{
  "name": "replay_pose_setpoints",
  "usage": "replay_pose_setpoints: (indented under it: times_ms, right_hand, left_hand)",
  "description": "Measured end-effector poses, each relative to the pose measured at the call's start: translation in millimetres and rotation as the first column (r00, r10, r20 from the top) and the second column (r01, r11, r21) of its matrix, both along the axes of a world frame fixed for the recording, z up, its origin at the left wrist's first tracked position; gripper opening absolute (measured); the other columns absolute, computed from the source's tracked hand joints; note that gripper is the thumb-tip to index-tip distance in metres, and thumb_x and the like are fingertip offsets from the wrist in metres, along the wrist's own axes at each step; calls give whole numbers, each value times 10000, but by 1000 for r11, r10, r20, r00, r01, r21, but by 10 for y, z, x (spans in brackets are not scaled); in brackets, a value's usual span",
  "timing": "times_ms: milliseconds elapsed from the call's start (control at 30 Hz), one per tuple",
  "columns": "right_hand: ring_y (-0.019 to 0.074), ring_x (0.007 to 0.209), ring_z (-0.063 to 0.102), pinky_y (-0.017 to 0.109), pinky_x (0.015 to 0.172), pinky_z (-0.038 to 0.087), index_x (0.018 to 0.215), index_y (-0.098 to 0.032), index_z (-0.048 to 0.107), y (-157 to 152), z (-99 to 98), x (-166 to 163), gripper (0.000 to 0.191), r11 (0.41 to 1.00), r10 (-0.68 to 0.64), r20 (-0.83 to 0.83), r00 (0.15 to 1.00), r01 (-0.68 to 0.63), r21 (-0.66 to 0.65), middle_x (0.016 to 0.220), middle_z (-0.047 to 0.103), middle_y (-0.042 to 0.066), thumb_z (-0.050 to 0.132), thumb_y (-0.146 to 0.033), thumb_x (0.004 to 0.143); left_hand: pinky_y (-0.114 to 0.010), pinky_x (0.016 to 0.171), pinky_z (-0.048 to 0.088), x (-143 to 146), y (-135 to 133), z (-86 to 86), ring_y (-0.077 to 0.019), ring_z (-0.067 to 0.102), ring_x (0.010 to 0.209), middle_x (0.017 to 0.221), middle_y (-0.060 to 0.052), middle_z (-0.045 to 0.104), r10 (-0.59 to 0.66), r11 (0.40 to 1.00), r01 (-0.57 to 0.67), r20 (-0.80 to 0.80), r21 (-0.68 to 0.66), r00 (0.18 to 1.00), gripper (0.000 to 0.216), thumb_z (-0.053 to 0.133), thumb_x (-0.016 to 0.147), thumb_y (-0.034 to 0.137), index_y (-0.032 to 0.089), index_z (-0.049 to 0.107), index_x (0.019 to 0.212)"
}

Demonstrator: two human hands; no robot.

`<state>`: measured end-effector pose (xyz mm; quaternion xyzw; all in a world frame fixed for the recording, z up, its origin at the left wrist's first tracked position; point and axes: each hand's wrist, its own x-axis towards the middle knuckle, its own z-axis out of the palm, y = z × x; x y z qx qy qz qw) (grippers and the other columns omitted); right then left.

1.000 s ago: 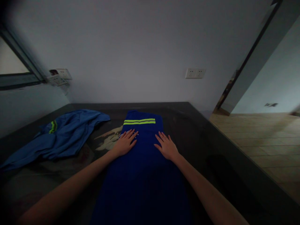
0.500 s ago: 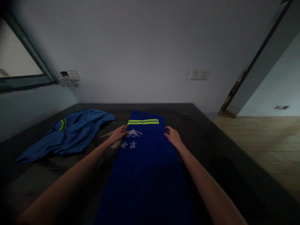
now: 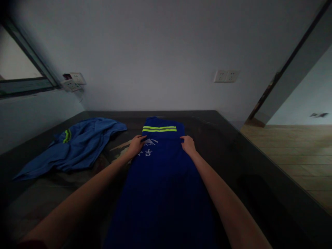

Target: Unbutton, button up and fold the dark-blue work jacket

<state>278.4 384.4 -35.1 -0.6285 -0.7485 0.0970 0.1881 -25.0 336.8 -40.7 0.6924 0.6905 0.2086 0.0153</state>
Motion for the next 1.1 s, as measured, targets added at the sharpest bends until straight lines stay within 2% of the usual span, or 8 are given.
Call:
replay_pose_setpoints:
  times_ms: [233, 467, 600, 667, 733, 833, 967, 1100]
  right_hand:
    - [218, 1108, 585, 311, 938, 438, 1189, -182, 639, 229, 18, -110, 397, 999, -37, 23, 999, 36, 41, 1200, 632, 92, 533, -128, 810]
    - [222, 1085, 579, 317, 926, 441, 1197, -178, 626, 242, 103, -188, 375, 995, -49, 92, 995, 40, 96, 1166, 618, 106, 472, -134, 857]
    - [268, 1229, 459, 387, 996, 394, 1264, -155, 571, -2, 240, -254, 408, 985, 18, 163, 986, -45, 165, 1291, 537, 157, 429, -130, 882]
    - [263, 1301, 381, 404, 1068, 320, 1305, -157, 535, -199, 255, -293, 426, 973, 98, 200, 975, -136, 188, 1383, 469, 144, 434, -147, 892]
    - [255, 1332, 349, 405, 1111, 265, 1328, -147, 512, -413, 195, -304, 429, 950, 198, 246, 949, -248, 188, 1429, 432, 132, 445, -199, 907]
    - [279, 1343, 350, 436, 1102, 293, 1358, -98, 471, -683, 13, -215, 484, 922, 309, 289, 906, -360, 143, 1436, 418, 172, 416, -334, 939]
    - [262, 1367, 316, 457, 1109, 284, 1402, -118, 412, -850, -178, 21, 563, 908, 367, 241, 898, -403, 118, 1463, 374, 168, 348, -451, 952]
    - [251, 1368, 314, 467, 1116, 271, 1394, -137, 425, -870, -204, 138, 580, 899, 384, 204, 900, -415, 139, 1461, 381, 154, 321, -495, 950]
  left_hand:
    - [-366, 1021, 399, -33, 387, -35, -261, 517, 1189, 1300, -120, 556, 31, 999, -30, -57, 19, 998, 428, 499, 869, 150, 187, 563, 1291]
    - [-377, 1012, 390, -17, 458, 26, -263, 505, 1177, 1307, -127, 548, 32, 997, -25, -113, 67, 993, 415, 459, 888, 167, 172, 557, 1291]
    - [-434, 1023, 362, 65, 249, 157, -285, 413, 1261, 1383, -90, 478, -18, 996, 33, -166, 89, 986, 383, 450, 890, 182, 229, 581, 1247]
    - [-416, 1058, 325, 161, 42, 177, -258, 378, 1297, 1389, -55, 477, -104, 990, 120, -199, 71, 975, 370, 460, 886, 183, 257, 590, 1225]
    - [-401, 1089, 285, 269, -213, 149, -240, 355, 1324, 1399, -55, 471, -241, 968, 251, -230, 16, 943, 374, 465, 899, 233, 252, 561, 1260]
    - [-463, 1111, 230, 374, -582, 57, -265, 281, 1376, 1482, -80, 364, -404, 915, 395, -236, -88, 884, 480, 417, 934, 389, 256, 408, 1394]
    - [-498, 1127, 174, 360, -814, -31, -265, 190, 1415, 1545, -40, 229, -455, 890, 433, -216, -144, 864, 524, 310, 956, 478, 314, 278, 1453]
    - [-498, 1130, 177, 329, -803, -40, -258, 199, 1413, 1543, -32, 238, -449, 894, 432, -206, -123, 870, 519, 316, 954, 474, 322, 281, 1450]
